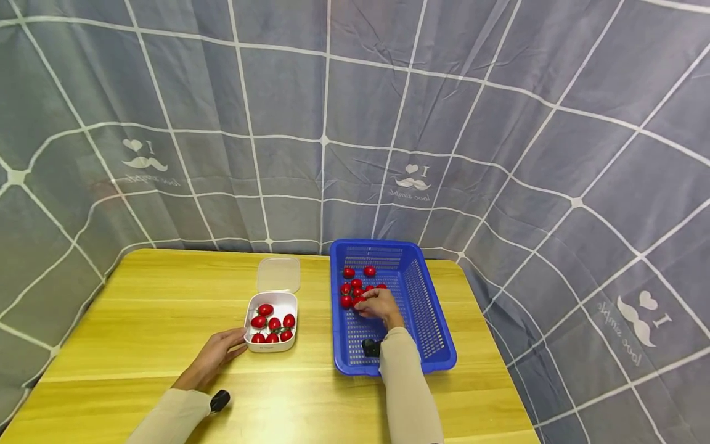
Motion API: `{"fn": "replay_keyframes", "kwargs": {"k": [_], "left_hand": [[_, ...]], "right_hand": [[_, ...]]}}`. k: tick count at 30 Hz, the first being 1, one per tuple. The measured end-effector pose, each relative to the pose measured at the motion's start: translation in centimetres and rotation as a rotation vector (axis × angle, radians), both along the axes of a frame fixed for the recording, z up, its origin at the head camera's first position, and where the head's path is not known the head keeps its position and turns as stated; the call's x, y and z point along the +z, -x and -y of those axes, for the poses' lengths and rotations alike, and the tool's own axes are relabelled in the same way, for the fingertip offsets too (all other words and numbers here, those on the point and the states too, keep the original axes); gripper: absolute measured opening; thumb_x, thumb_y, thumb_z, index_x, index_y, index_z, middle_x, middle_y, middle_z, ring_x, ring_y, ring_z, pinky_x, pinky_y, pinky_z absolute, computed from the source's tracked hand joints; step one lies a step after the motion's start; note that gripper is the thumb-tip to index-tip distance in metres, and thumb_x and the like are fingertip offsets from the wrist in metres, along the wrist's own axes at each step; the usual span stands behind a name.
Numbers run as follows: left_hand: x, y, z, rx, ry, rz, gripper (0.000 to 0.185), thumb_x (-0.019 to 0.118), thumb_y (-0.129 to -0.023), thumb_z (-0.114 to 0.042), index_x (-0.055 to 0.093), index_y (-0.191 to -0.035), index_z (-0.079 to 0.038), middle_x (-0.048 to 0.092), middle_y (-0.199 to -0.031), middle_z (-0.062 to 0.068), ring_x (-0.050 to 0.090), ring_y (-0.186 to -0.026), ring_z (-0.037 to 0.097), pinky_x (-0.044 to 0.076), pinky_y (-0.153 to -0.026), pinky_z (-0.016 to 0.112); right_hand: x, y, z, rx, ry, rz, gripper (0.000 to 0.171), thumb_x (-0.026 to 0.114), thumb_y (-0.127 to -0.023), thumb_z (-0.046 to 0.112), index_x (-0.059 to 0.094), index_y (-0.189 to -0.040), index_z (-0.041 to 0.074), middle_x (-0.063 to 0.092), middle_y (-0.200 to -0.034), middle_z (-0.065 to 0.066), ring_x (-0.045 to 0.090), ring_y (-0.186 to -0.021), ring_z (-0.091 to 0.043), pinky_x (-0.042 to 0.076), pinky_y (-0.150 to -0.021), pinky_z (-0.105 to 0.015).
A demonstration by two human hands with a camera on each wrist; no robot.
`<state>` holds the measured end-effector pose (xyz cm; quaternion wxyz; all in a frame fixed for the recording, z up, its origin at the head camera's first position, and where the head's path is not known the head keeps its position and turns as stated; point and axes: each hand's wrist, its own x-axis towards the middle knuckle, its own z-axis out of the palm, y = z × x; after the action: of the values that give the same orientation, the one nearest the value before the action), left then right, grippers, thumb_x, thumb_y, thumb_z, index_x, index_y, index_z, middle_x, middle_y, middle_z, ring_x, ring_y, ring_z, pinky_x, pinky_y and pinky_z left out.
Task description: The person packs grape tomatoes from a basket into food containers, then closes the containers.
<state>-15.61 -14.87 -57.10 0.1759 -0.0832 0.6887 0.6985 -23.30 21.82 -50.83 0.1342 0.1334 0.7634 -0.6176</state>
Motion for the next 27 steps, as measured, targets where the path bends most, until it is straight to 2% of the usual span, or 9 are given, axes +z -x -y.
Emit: {"fn": "replay_keyframes", "kwargs": {"k": [4, 9, 15, 21, 25, 27], "left_hand": [[0.2, -0.1, 0.1, 0.001, -0.004, -0.008, 0.052, 0.045, -0.104, -0.023, 0.039, -0.134, 0.019, 0.038, -0.141, 0.035, 0.041, -0.131, 0.041, 0.046, -0.103, 0.039], [0.3, 0.0, 0.1, -0.01, -0.003, -0.007, 0.053, 0.045, -0.104, -0.023, 0.039, -0.135, 0.019, 0.038, -0.142, 0.034, 0.041, -0.131, 0.04, 0.046, -0.104, 0.038], [0.4, 0.2, 0.0, -0.004, 0.002, -0.005, 0.055, 0.045, -0.104, -0.025, 0.038, -0.134, 0.02, 0.039, -0.14, 0.035, 0.044, -0.128, 0.04, 0.047, -0.103, 0.038], [0.1, 0.1, -0.1, 0.013, 0.003, 0.01, 0.056, 0.048, -0.103, -0.026, 0.04, -0.134, 0.019, 0.042, -0.139, 0.033, 0.046, -0.126, 0.039, 0.049, -0.101, 0.035], [0.1, -0.1, -0.1, 0.005, 0.001, 0.01, 0.055, 0.047, -0.103, -0.025, 0.039, -0.134, 0.019, 0.04, -0.14, 0.034, 0.044, -0.128, 0.041, 0.047, -0.103, 0.038], [0.1, -0.1, -0.1, 0.002, -0.003, 0.008, 0.054, 0.045, -0.104, -0.024, 0.038, -0.134, 0.02, 0.039, -0.14, 0.035, 0.043, -0.128, 0.042, 0.046, -0.104, 0.04]], "right_hand": [[1.0, -0.1, 0.7, 0.024, 0.041, -0.041, 0.036, 0.069, -0.078, -0.014, 0.054, -0.11, -0.018, 0.063, -0.078, -0.011, 0.066, -0.066, -0.017, 0.06, -0.077, -0.044], [2.2, -0.2, 1.6, 0.051, 0.097, -0.103, 0.035, 0.068, -0.08, -0.014, 0.053, -0.111, -0.02, 0.062, -0.079, -0.009, 0.066, -0.066, -0.016, 0.061, -0.074, -0.041], [3.8, -0.5, 3.1, 0.094, 0.083, -0.157, 0.038, 0.068, -0.082, -0.01, 0.052, -0.116, -0.019, 0.065, -0.087, -0.014, 0.07, -0.071, -0.023, 0.061, -0.076, -0.042], [4.3, -0.9, 4.8, 0.141, 0.076, -0.178, 0.033, 0.07, -0.081, -0.01, 0.057, -0.112, -0.015, 0.065, -0.09, -0.018, 0.07, -0.07, -0.023, 0.058, -0.08, -0.048], [4.4, -1.1, 5.9, 0.187, 0.074, -0.187, 0.035, 0.07, -0.082, -0.007, 0.057, -0.114, -0.015, 0.064, -0.092, -0.017, 0.07, -0.072, -0.025, 0.06, -0.077, -0.043], [5.2, -1.5, 6.6, 0.216, 0.064, -0.19, 0.036, 0.071, -0.082, -0.006, 0.057, -0.114, -0.016, 0.064, -0.093, -0.019, 0.07, -0.074, -0.028, 0.061, -0.076, -0.041]]}}
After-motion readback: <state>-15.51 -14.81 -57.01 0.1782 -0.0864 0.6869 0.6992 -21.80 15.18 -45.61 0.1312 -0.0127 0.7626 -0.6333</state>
